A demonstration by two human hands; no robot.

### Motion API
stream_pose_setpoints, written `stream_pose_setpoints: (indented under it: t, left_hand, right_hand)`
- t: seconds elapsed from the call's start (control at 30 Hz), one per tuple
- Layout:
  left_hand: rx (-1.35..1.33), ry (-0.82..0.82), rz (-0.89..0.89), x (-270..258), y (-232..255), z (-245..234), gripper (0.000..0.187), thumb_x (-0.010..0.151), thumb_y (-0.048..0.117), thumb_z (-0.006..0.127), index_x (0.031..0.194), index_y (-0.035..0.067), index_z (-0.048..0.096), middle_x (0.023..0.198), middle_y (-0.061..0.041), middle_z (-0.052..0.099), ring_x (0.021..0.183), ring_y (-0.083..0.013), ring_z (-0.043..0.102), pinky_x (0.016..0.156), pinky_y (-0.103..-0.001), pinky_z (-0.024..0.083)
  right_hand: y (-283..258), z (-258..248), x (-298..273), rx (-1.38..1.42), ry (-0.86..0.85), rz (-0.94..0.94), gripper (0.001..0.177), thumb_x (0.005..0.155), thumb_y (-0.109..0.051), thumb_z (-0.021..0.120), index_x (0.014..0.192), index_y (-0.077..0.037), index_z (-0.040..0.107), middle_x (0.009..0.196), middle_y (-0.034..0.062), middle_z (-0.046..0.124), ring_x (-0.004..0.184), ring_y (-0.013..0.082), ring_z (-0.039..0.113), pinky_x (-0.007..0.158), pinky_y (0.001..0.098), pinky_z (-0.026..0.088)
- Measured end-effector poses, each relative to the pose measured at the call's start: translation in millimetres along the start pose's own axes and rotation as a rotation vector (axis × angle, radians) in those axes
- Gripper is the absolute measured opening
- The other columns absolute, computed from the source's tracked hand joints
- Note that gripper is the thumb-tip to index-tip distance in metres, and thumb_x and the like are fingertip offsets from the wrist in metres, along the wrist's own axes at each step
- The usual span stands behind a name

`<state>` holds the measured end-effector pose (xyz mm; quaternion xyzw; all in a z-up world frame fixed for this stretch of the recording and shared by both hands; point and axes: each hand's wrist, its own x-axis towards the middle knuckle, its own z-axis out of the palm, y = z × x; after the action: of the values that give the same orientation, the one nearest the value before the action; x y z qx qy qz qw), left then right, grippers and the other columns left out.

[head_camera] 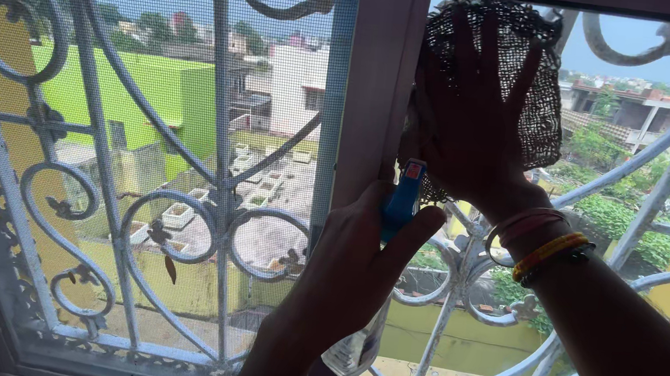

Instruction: The person sprays a window with a cleaning solution and wipes the glass, mesh screen, and metal grille with a cloth. They repeatedly spray and wipe different sections of the window to remove dirt and grime.

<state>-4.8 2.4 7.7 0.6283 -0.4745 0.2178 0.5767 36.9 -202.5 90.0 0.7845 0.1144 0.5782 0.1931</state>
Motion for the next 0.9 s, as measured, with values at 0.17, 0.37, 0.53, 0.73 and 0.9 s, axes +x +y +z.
stream_pose_setpoints:
  t: [0.17, 0.37, 0.53, 0.73, 0.9]
  left_hand:
    - [0.017, -0.028, -0.062, 1.6, -0.5, 2.8, 0.031, 0.099, 0.034, 0.066, 0.098, 0.003, 0.06, 0.071, -0.009, 0.063, 0.061, -0.0204, 0.063, 0.056, -0.04, 0.048]
    - [0.053, -0.005, -0.059, 1.0, 1.9, 5.0, 0.028, 0.098, 0.031, 0.068, 0.097, 0.004, 0.06, 0.069, -0.009, 0.063, 0.06, -0.0188, 0.063, 0.055, -0.039, 0.047]
    - [0.019, 0.007, -0.016, 2.7, 5.9, 9.1, 0.028, 0.1, 0.031, 0.067, 0.101, 0.003, 0.06, 0.07, -0.007, 0.063, 0.06, -0.0188, 0.062, 0.056, -0.038, 0.047]
    - [0.04, -0.025, -0.048, 11.0, 13.2, 15.7, 0.032, 0.099, 0.034, 0.067, 0.098, 0.002, 0.062, 0.066, -0.008, 0.065, 0.058, -0.0192, 0.066, 0.055, -0.038, 0.046]
    - [0.0, -0.05, -0.004, 20.3, 19.5, 16.4, 0.031, 0.098, 0.033, 0.067, 0.1, 0.002, 0.064, 0.064, -0.009, 0.065, 0.057, -0.0185, 0.068, 0.053, -0.038, 0.047]
  right_hand:
    - [18.0, -5.0, 1.7, 0.071, 0.045, -0.067, 0.052, 0.114, -0.035, 0.051, 0.164, -0.02, 0.047, 0.173, 0.0171, 0.029, 0.161, 0.0405, 0.018, 0.121, 0.0767, 0.002]
    - [18.9, -13.6, -2.3, 0.069, 0.108, 0.014, 0.051, 0.115, -0.03, 0.052, 0.164, -0.019, 0.047, 0.174, 0.0152, 0.03, 0.163, 0.038, 0.02, 0.123, 0.0747, 0.003]
    - [28.2, -22.1, -16.4, 0.046, 0.096, 0.147, 0.052, 0.116, -0.028, 0.05, 0.166, -0.017, 0.043, 0.175, 0.0171, 0.029, 0.163, 0.039, 0.019, 0.124, 0.0737, 0.002]
    - [56.4, -31.2, -48.2, -0.001, 0.139, 0.299, 0.057, 0.114, -0.024, 0.047, 0.168, -0.009, 0.039, 0.174, 0.0236, 0.028, 0.163, 0.0417, 0.017, 0.123, 0.0732, 0.0]
    - [105.0, -30.8, -86.9, -0.057, 0.118, 0.468, 0.059, 0.117, -0.028, 0.043, 0.17, -0.007, 0.031, 0.177, 0.0237, 0.022, 0.166, 0.0401, 0.014, 0.125, 0.0709, -0.003]
